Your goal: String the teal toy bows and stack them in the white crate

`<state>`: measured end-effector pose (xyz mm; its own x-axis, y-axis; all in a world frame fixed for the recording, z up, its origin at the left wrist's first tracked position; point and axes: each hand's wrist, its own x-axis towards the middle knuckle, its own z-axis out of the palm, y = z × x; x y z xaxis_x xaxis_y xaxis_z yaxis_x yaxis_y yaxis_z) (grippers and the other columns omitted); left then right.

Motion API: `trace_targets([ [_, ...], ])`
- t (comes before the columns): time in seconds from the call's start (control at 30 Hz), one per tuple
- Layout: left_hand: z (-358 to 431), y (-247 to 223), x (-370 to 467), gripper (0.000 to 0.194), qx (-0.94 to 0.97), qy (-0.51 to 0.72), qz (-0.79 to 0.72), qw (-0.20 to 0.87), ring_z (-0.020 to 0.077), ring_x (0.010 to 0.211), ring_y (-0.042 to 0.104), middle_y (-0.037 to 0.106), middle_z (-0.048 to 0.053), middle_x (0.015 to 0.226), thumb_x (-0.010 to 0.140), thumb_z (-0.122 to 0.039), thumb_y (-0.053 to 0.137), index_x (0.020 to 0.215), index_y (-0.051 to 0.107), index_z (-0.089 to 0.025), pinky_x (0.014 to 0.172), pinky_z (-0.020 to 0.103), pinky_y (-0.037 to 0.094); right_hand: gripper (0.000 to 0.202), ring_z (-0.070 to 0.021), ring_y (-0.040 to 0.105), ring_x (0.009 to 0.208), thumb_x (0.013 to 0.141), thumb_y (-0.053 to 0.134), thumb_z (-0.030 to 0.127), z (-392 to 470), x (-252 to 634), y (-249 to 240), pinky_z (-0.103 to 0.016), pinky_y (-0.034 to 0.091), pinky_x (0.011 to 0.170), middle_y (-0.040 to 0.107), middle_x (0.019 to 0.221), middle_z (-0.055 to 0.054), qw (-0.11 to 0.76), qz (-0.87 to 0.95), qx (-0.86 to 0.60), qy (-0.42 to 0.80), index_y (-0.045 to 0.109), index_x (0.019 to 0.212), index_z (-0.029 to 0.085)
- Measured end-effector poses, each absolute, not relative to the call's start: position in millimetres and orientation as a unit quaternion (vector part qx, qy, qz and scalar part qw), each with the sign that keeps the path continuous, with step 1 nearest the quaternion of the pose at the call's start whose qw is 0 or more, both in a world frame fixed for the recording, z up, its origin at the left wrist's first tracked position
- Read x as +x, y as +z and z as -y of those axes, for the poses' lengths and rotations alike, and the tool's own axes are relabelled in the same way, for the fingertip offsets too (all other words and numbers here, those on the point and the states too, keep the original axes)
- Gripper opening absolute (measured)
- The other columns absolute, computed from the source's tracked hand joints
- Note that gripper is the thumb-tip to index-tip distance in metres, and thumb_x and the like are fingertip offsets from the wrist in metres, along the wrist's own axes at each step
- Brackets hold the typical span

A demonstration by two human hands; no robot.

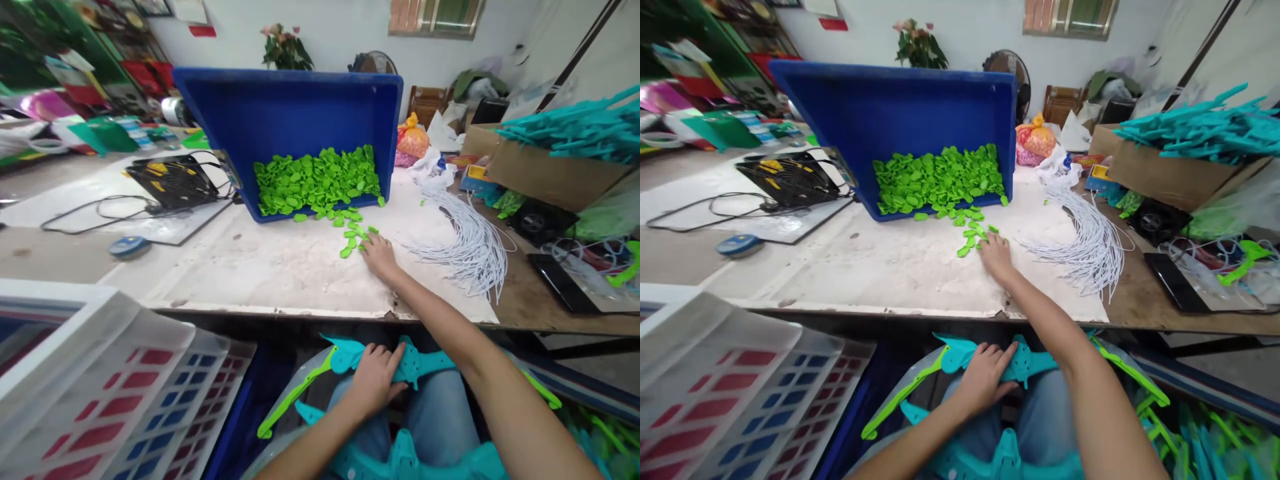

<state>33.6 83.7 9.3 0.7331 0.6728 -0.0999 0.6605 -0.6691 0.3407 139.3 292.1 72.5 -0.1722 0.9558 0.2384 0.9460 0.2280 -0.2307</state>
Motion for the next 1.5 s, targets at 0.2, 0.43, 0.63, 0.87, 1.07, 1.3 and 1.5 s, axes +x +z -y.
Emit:
trace_targets([
  [0.2,-83.9,7.4,39.8,0.074,0.913,0.023,-0.360,0.190,0.0285,0.105,0.055,0.064,0.014,0.110,0.085,-0.044,0.059,0.145,0.030,-0.014,0.096,0.046,0.037,0.048,-0.0300,0.031,0.136,0.085,0.052,0.020,-250.2,165.9,67.2,-0.050,0.024,0.110,0.043,0.145,-0.014,0.153,0.836,-0.520,0.083,0.052,0.132,0.015],
  [0.43,-84.3,14.7,39.8,0.073,0.910,0.013,-0.361,0.203,0.0295,0.105,0.055,0.064,0.015,0.111,0.085,-0.046,0.058,0.145,0.031,-0.014,0.096,0.046,0.037,0.038,-0.0252,0.049,0.117,0.088,0.043,0.009,-250.8,189.1,79.8,-0.044,0.032,0.095,0.062,0.126,-0.008,0.138,0.850,-0.505,0.053,0.062,0.119,0.021],
  [0.63,-85.4,16.7,39.1,0.078,0.913,0.006,-0.359,0.192,0.0295,0.104,0.055,0.064,0.015,0.109,0.082,-0.046,0.062,0.146,0.030,-0.013,0.095,0.044,0.038,0.034,-0.0274,0.049,0.104,0.084,0.060,0.022,-238.8,194.1,96.0,-0.039,0.035,0.087,0.064,0.113,-0.012,0.178,0.842,-0.510,0.009,0.061,0.117,0.015],
  [0.87,-89.7,26.7,35.7,0.069,0.916,-0.029,-0.348,0.196,0.0324,0.104,0.055,0.062,0.018,0.111,0.079,-0.033,0.064,0.139,0.041,-0.008,0.091,0.044,0.041,0.025,-0.0241,0.050,0.095,0.087,0.060,0.029,-183.1,231.4,87.7,-0.035,0.037,0.081,0.061,0.104,-0.011,0.082,0.854,-0.514,0.003,0.066,0.107,0.016],
  [1.07,-139.8,49.5,44.0,0.032,0.877,-0.013,-0.287,0.385,0.0218,0.089,0.061,0.068,0.009,0.097,0.087,-0.034,0.046,0.099,0.067,-0.014,0.081,0.029,0.044,0.026,-0.0256,0.050,0.100,0.090,0.055,0.029,-149.1,240.1,85.1,-0.040,0.039,0.084,0.064,0.109,-0.011,0.159,0.829,-0.536,0.000,0.065,0.110,0.017],
  [1.3,-167.6,39.3,54.1,0.042,0.819,-0.048,-0.252,0.514,0.0204,0.086,0.059,0.068,0.009,0.100,0.085,-0.041,0.045,0.105,0.064,-0.009,0.077,0.027,0.044,0.029,-0.0243,0.056,0.106,0.093,0.049,0.027,-30.3,239.4,42.8,-0.042,0.046,0.088,0.067,0.116,-0.011,0.237,0.831,-0.503,-0.011,0.063,0.117,0.020],
  [1.5,-165.1,36.7,54.1,0.045,0.782,-0.061,-0.243,0.570,0.0176,0.074,0.057,0.066,0.006,0.086,0.084,-0.047,0.045,0.100,0.064,-0.010,0.069,0.027,0.044,0.028,-0.0234,0.059,0.106,0.093,0.051,0.021,-3.2,232.4,-8.0,-0.041,0.052,0.086,0.068,0.116,-0.010,0.244,0.821,-0.515,-0.048,0.065,0.116,0.021],
])
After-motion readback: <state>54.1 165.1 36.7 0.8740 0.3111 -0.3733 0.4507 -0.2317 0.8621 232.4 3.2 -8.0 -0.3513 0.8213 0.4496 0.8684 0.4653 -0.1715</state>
